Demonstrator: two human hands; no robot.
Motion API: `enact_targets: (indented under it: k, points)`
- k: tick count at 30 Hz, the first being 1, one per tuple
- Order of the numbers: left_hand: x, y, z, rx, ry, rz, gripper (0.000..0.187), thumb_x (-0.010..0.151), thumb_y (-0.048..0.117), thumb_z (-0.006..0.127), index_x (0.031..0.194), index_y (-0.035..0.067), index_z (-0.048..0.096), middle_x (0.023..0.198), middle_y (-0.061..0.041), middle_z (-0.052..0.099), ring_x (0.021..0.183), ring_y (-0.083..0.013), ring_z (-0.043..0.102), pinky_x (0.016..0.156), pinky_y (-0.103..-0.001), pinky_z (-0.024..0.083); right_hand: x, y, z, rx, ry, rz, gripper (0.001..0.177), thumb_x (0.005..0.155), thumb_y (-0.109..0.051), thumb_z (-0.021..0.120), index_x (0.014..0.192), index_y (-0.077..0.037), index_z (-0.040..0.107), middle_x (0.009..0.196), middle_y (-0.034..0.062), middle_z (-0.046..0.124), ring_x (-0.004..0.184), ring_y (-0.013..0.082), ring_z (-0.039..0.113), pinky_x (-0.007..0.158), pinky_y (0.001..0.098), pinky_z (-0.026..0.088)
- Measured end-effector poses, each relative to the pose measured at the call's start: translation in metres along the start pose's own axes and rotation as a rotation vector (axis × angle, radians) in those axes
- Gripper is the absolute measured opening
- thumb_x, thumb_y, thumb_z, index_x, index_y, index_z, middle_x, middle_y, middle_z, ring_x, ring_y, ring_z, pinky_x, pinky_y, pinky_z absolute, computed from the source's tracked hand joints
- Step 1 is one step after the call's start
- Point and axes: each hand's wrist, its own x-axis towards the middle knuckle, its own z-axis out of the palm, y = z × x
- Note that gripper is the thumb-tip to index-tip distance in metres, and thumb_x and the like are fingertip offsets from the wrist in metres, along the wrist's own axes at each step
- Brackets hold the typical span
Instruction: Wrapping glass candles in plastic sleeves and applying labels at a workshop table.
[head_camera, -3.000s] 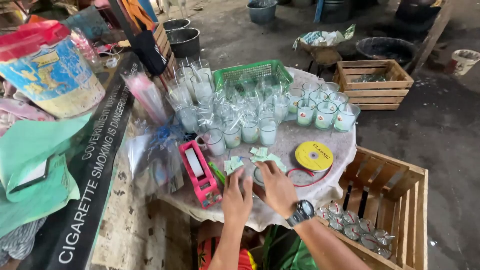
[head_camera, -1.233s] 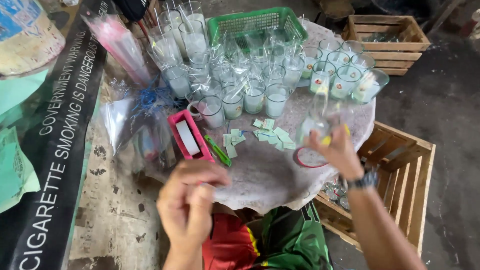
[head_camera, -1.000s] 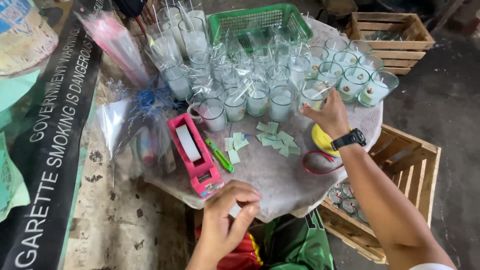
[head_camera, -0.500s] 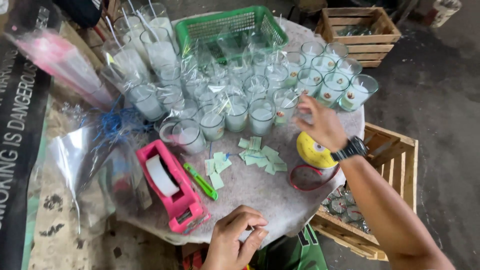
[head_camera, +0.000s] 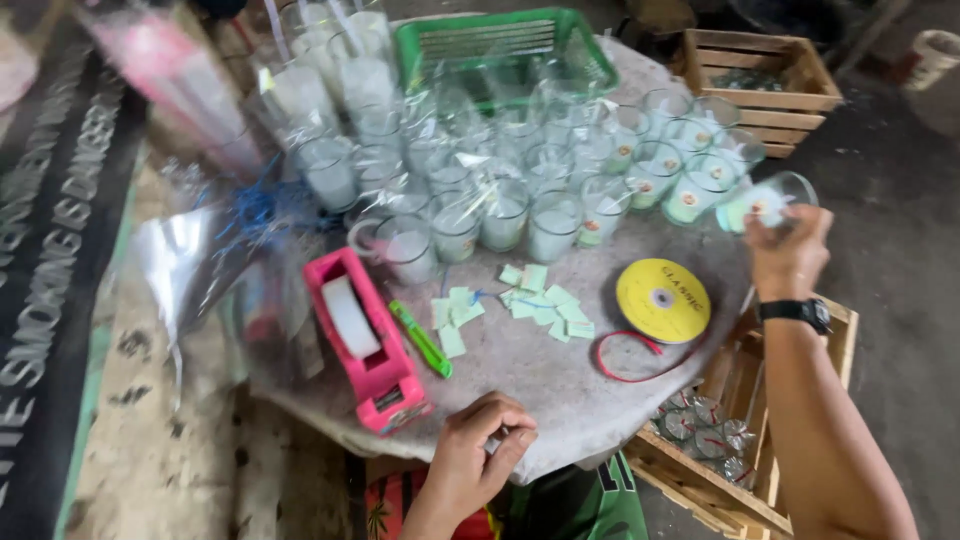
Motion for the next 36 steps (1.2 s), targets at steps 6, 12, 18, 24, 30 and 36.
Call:
enact_targets:
  k: [6, 12, 18, 24, 30, 36]
  points:
    - [-0.018, 0.021, -0.016, -0.024, 0.046, 0.034, 0.010, 0.084, 0.010, 0.052, 0.080, 0.002, 0.056, 0.075, -0.009, 0.058, 0.063, -0.0195, 0.058, 0.053, -0.028, 0.045, -0.062, -0.063, -0.061, 0.257, -0.062, -0.323, 0.040, 0.090, 0.004, 0.070, 0.108, 0.002, 0.034, 0.092, 0.0209, 0.053, 0.068, 0.0238, 0.050, 0.054, 0.0340, 0.039]
    - [-0.025, 0.053, -0.026, 0.023, 0.181, 0.088, 0.011, 0.084, 0.013, 0.051, 0.079, 0.004, 0.056, 0.074, -0.007, 0.058, 0.068, -0.0189, 0.057, 0.060, -0.028, 0.045, -0.137, -0.135, -0.087, 0.138, -0.505, -0.742, 0.039, 0.068, -0.030, 0.067, 0.090, -0.001, 0.053, 0.094, 0.0125, 0.060, 0.073, 0.0172, 0.059, 0.058, 0.0248, 0.048]
    - [-0.046, 0.045, -0.093, 0.538, 0.820, 0.027, 0.016, 0.085, 0.013, 0.046, 0.075, 0.005, 0.055, 0.060, -0.007, 0.059, 0.052, -0.0231, 0.059, 0.053, -0.032, 0.046, -0.190, -0.140, -0.060, 0.207, -0.513, -0.734, 0.035, 0.065, -0.033, 0.068, 0.093, -0.017, 0.053, 0.074, 0.0050, 0.060, 0.062, 0.0244, 0.063, 0.052, 0.0354, 0.050]
    - [-0.022, -0.037, -0.172, 0.961, 0.702, -0.619, 0.022, 0.080, 0.031, 0.060, 0.090, 0.011, 0.059, 0.079, -0.008, 0.064, 0.081, -0.0293, 0.061, 0.071, -0.044, 0.047, -0.199, -0.139, -0.041, 0.109, -0.475, -0.756, 0.038, 0.070, -0.046, 0.059, 0.098, -0.023, 0.046, 0.088, -0.0029, 0.057, 0.061, 0.0224, 0.064, 0.051, 0.0333, 0.050]
    - [-0.002, -0.069, -0.179, 0.883, 0.495, -0.864, 0.022, 0.077, 0.029, 0.060, 0.085, 0.009, 0.053, 0.085, -0.011, 0.062, 0.094, -0.0327, 0.056, 0.081, -0.045, 0.043, -0.202, -0.144, -0.050, 0.154, -0.541, -0.621, 0.037, 0.067, -0.040, 0.064, 0.095, -0.025, 0.045, 0.090, -0.0022, 0.056, 0.063, 0.0311, 0.062, 0.051, 0.0417, 0.050]
    - [0.010, -0.090, -0.197, 1.134, 0.285, -1.027, 0.027, 0.083, 0.043, 0.047, 0.096, 0.025, 0.062, 0.092, -0.005, 0.063, 0.093, -0.0291, 0.058, 0.073, -0.044, 0.046, -0.200, -0.150, -0.055, 0.166, -0.550, -0.632, 0.036, 0.066, -0.036, 0.064, 0.095, -0.027, 0.044, 0.089, -0.0001, 0.053, 0.061, 0.0333, 0.060, 0.050, 0.0418, 0.049]
